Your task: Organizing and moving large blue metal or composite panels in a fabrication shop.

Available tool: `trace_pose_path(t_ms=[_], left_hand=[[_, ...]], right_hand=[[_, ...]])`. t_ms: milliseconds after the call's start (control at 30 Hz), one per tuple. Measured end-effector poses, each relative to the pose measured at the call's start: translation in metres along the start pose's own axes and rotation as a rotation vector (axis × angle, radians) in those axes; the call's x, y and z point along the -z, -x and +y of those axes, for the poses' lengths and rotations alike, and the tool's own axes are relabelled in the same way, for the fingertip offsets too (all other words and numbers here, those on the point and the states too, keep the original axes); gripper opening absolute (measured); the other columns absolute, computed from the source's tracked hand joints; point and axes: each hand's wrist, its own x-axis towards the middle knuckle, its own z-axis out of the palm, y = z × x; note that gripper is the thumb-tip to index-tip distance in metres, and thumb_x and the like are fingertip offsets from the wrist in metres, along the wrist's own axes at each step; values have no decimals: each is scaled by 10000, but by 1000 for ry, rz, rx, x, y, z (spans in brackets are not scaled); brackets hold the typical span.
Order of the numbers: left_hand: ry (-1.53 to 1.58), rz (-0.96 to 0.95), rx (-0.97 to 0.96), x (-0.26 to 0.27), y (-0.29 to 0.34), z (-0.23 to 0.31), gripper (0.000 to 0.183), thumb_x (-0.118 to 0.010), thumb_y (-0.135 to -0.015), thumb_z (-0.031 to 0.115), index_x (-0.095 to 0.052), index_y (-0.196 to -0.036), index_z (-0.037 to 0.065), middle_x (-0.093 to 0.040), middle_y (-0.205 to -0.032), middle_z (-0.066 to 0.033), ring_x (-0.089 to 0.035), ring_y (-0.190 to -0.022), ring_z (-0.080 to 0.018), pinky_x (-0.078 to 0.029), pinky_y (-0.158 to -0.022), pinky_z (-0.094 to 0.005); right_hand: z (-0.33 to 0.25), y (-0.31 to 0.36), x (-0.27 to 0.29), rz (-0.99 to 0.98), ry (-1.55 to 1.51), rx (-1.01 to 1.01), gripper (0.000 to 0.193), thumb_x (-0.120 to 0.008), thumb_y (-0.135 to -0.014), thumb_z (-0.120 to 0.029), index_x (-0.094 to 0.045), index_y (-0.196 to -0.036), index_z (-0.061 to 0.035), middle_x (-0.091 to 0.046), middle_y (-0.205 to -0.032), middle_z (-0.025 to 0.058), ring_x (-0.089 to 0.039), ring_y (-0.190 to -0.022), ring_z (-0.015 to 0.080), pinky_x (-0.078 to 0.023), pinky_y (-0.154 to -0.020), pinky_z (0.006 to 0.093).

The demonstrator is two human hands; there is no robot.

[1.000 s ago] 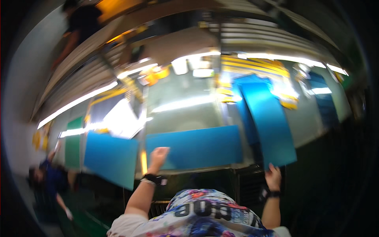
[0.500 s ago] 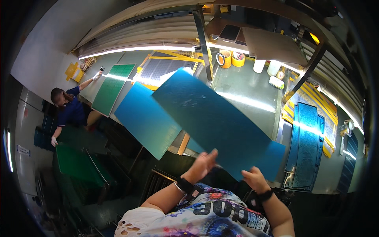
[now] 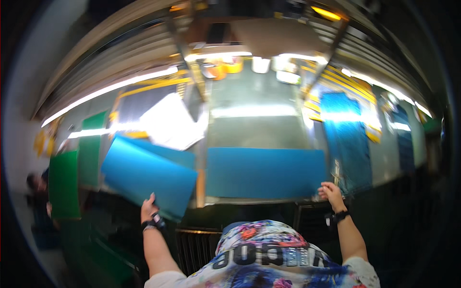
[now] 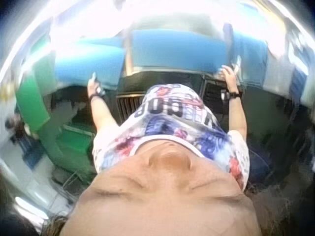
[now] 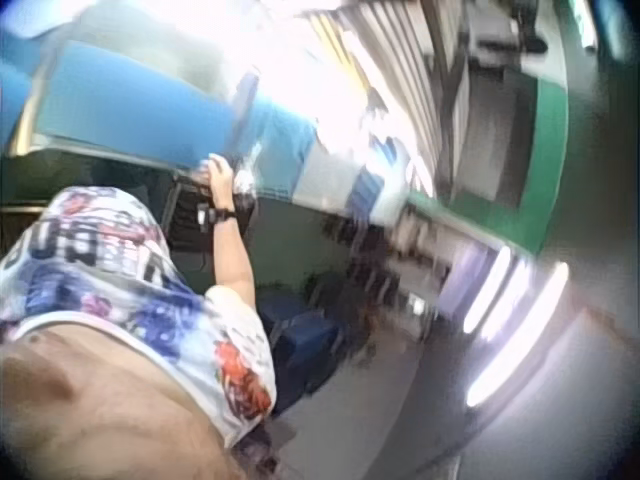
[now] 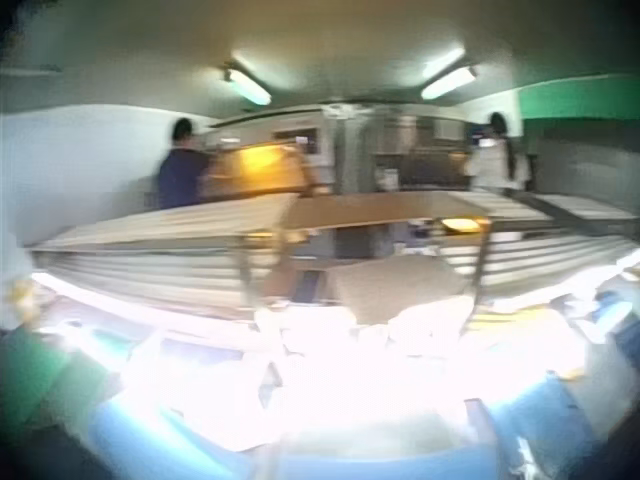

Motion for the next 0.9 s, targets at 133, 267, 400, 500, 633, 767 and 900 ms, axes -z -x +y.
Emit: trace_pose_path(t_ms=[133, 267, 400, 500, 633, 767, 900], left_hand=[[-6, -113, 39, 29, -15, -12, 369, -622, -860, 231, -501, -1045, -65, -582, -1033, -155, -583, -938, -264, -485, -815, -408], [-809, 119, 53, 31, -29, -4, 572, -628, -752, 572, -613, -817, 4, -641, -746, -152, -636, -680, -268, -517, -633, -351], [-1223, 832, -152, -31, 25, -23, 826, -683, -624, 642, -541, -1009, -75, -576, -1086, -237, -567, -993, -389, -486, -804, -449], [-562, 593, -40, -22, 20, -65, 967, -618, -613, 726, -470, -1187, -38, -534, -1146, -254, -548, -1023, -374, -429, -893, -470], [-476, 521, 91, -14, 15, -86, 942, -588, -664, 709, -446, -1244, -20, -514, -1185, -221, -495, -1106, -345, -385, -957, -441], [-995, 1065, -212, -87, 55, -70, 749, -625, -756, 546, -449, -1211, -22, -438, -1241, -234, -405, -1183, -339, -334, -992, -412], [-913, 553, -1046, -174, 80, -63, 412, -590, -852, 225, -475, -1165, -16, -500, -1145, -188, -457, -1098, -324, -350, -963, -398]], right_hand=[[51, -8, 63, 476, 646, 341, 284, -584, -798, -79, -559, -1071, -3, -630, -853, 121, -615, -741, 219, -486, -696, 306], [50, -4, 83, 558, 890, 293, 450, -620, -764, -121, -503, -1192, -41, -500, -1199, 163, -467, -1103, 338, -382, -936, 397], [59, -18, 109, 573, 946, 207, 576, -616, -790, -183, -396, -1311, -72, -352, -1364, 183, -332, -1252, 368, -308, -1023, 413], [64, -38, 119, 557, 952, 150, 626, -574, -835, -278, -310, -1377, -109, -231, -1447, 171, -228, -1319, 373, -242, -1058, 450], [81, -28, 108, 573, 1120, 162, 656, -536, -836, -423, -316, -1381, -134, -260, -1435, 179, -259, -1304, 378, -188, -1049, 541], [84, 16, 92, 511, 1174, 247, 759, -574, -771, -516, -351, -1352, -81, -300, -1402, 209, -259, -1296, 389, -158, -1043, 573], [70, 52, 82, 348, 1208, 344, 822, -718, -664, -449, -393, -1322, -80, -294, -1384, 223, -230, -1303, 407, -149, -1057, 563]])
